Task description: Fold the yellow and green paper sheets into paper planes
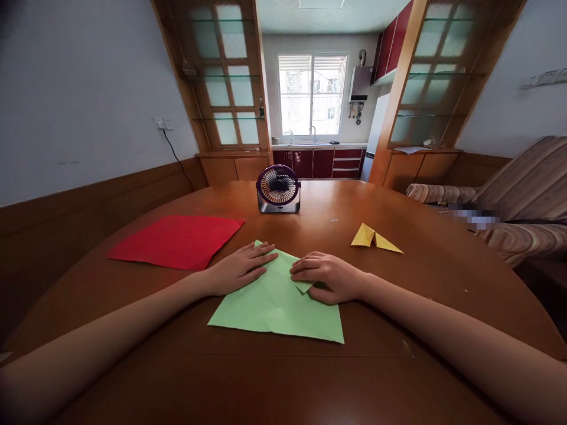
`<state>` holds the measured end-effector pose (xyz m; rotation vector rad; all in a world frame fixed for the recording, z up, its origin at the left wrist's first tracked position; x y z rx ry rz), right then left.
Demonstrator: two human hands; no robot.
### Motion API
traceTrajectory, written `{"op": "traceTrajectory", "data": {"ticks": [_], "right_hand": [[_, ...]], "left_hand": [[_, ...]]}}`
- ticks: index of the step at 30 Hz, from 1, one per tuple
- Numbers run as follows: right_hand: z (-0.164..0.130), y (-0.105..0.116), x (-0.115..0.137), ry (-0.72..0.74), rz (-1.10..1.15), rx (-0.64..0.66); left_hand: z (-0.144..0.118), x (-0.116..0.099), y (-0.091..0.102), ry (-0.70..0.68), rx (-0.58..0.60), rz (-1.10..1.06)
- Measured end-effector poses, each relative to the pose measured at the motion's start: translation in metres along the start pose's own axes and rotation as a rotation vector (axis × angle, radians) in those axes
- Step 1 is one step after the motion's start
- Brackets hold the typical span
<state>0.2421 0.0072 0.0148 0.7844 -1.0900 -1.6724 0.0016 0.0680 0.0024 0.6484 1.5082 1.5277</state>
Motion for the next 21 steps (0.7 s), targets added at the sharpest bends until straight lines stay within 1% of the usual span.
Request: {"op": "traceTrajectory", "data": {"ticks": [11,18,21], "right_hand": [[0.0001,0.0039,0.0019,-0.012,0.082,0.018],[-0.0015,0.0035,0.0007,-0.004,0.074,0.031],[-0.0012,0.0037,0.0014,0.011,0.064,0.022]], "left_hand": [[-0.0017,-0.0004,0.0003,0.012,-0.005,-0.023],[-0.0009,-0.0002,-0.0001,0.003,-0.008,-0.02],[-0.0006,-0.0008,0.0004,0.016,0.017,-0.019]]}}
Point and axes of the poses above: each hand's wrist, its own z-axis towards the middle knuckle, its own y-axis out of the back of the hand, x = y × z, the point moved 3 cm from there along z, towards the middle knuckle, and after that the axes turned 8 degrees about -z, right-handed, at the moved point
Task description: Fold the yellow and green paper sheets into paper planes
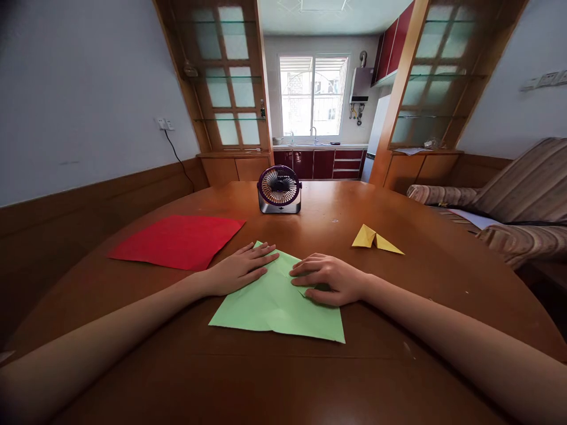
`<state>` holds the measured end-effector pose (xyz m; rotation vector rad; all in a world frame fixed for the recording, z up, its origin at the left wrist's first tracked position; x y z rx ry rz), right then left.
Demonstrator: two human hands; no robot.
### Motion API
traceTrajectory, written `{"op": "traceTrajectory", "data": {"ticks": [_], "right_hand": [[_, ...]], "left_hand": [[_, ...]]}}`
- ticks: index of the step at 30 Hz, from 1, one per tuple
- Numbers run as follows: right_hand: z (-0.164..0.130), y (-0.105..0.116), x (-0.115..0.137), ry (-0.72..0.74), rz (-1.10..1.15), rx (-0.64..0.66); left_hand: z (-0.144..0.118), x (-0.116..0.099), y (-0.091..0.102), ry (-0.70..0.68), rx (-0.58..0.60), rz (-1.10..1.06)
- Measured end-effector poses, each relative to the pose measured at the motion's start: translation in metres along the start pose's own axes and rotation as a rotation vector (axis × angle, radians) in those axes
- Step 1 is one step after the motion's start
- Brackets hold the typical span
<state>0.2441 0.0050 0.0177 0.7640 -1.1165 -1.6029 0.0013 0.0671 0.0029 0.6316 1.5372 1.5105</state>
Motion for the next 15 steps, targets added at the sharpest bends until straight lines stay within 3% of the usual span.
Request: {"op": "traceTrajectory", "data": {"ticks": [15], "right_hand": [[0.001,0.0001,0.0017,0.018,-0.029,-0.027]], "left_hand": [[0.0015,0.0023,-0.0002,0.006,0.017,-0.025]]}}
Point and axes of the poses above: each hand's wrist, its own z-axis towards the middle knuckle, its own y-axis out of the back of the hand, x = y × z, the point moved 3 cm from there along z, towards the middle knuckle, and after that the axes turned 8 degrees about -z, right-handed, at the moved point
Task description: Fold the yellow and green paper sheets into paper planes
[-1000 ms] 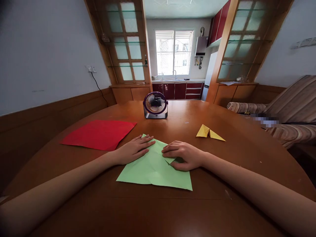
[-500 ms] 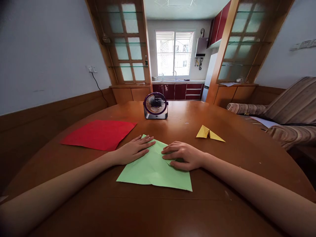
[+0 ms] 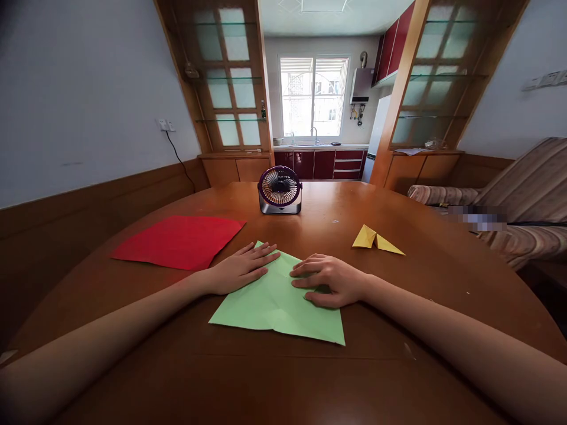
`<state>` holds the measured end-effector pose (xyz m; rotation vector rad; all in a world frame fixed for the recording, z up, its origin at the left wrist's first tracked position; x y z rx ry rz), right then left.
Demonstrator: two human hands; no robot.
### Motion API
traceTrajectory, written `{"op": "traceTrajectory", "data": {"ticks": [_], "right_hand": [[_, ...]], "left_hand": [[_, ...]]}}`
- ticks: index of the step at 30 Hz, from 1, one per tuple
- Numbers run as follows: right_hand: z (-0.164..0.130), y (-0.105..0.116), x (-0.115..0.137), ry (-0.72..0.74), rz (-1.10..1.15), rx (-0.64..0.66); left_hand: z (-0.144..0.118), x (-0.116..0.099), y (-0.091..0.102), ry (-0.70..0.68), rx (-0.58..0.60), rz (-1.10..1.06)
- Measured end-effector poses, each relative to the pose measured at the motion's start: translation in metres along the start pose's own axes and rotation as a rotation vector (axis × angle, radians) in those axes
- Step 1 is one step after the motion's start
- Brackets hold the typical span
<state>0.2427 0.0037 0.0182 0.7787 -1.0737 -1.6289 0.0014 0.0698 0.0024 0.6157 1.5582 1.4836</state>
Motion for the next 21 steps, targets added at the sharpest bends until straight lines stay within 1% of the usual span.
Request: {"op": "traceTrajectory", "data": {"ticks": [5,9,17,21], "right_hand": [[0.0,-0.001,-0.001,-0.005,-0.003,0.012],[0.0,0.0,-0.001,-0.004,0.004,-0.002],[0.001,0.0,0.0,-0.001,0.0,-0.007],[0.001,0.0,-0.001,-0.002,-0.003,-0.009]], "left_hand": [[0.0,-0.002,0.002,0.018,0.019,0.012],[0.0,-0.005,0.003,0.003,-0.019,0.021],[0.006,-0.028,-0.006,-0.045,0.025,-0.078],[0.01,-0.029,-0.006,0.015,0.026,-0.088]]}}
Point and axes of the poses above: each hand's wrist, its own z-axis towards the middle knuckle, its own y-axis out of the back of the hand, x = y × z, the point moved 3 cm from there along z, towards the middle knuckle, and after that the axes turned 8 degrees about -z, right-handed, at the moved point
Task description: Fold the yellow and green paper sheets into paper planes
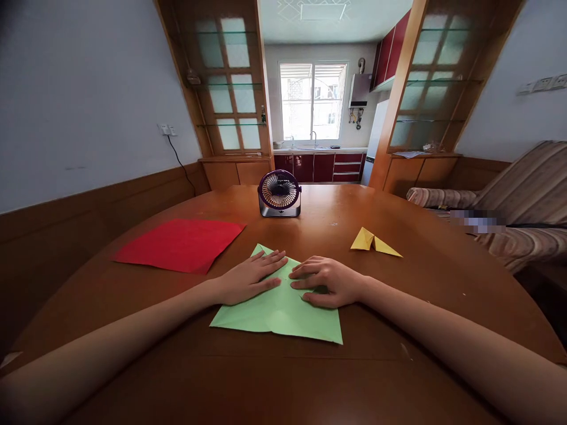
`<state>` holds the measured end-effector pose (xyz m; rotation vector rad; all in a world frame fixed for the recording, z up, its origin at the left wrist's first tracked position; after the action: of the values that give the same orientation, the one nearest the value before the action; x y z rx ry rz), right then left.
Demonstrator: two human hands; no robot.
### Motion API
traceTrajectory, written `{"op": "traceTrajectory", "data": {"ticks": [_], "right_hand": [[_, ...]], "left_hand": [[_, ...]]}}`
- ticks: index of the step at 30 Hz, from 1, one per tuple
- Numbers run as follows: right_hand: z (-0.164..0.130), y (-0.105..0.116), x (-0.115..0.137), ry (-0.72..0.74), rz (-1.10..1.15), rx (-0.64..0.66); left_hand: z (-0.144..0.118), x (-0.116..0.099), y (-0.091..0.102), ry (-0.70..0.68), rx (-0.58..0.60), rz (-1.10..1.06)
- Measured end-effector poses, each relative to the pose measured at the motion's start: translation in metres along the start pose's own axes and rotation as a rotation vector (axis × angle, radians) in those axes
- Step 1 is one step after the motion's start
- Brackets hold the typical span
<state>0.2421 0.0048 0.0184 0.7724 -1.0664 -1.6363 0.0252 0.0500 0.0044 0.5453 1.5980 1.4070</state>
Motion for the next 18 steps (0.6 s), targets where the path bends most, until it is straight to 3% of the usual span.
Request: {"op": "traceTrajectory", "data": {"ticks": [12,18], "right_hand": [[-0.001,-0.001,-0.001,-0.008,0.018,-0.002],[0.0,0.0,0.0,-0.015,0.019,-0.006]], "left_hand": [[0.01,0.026,-0.001,0.249,-0.185,0.117],[0.008,0.033,0.002,0.314,-0.162,0.169]]}}
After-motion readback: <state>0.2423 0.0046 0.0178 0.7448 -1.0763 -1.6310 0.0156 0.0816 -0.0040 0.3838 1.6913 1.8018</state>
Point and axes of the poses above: each hand's wrist, its own z-axis towards the middle knuckle, its own y-axis out of the back of the hand, x = y × z, the point moved 3 cm from there along z, towards the middle knuckle, and after that the axes turned 8 degrees about -z, right-handed, at the moved point
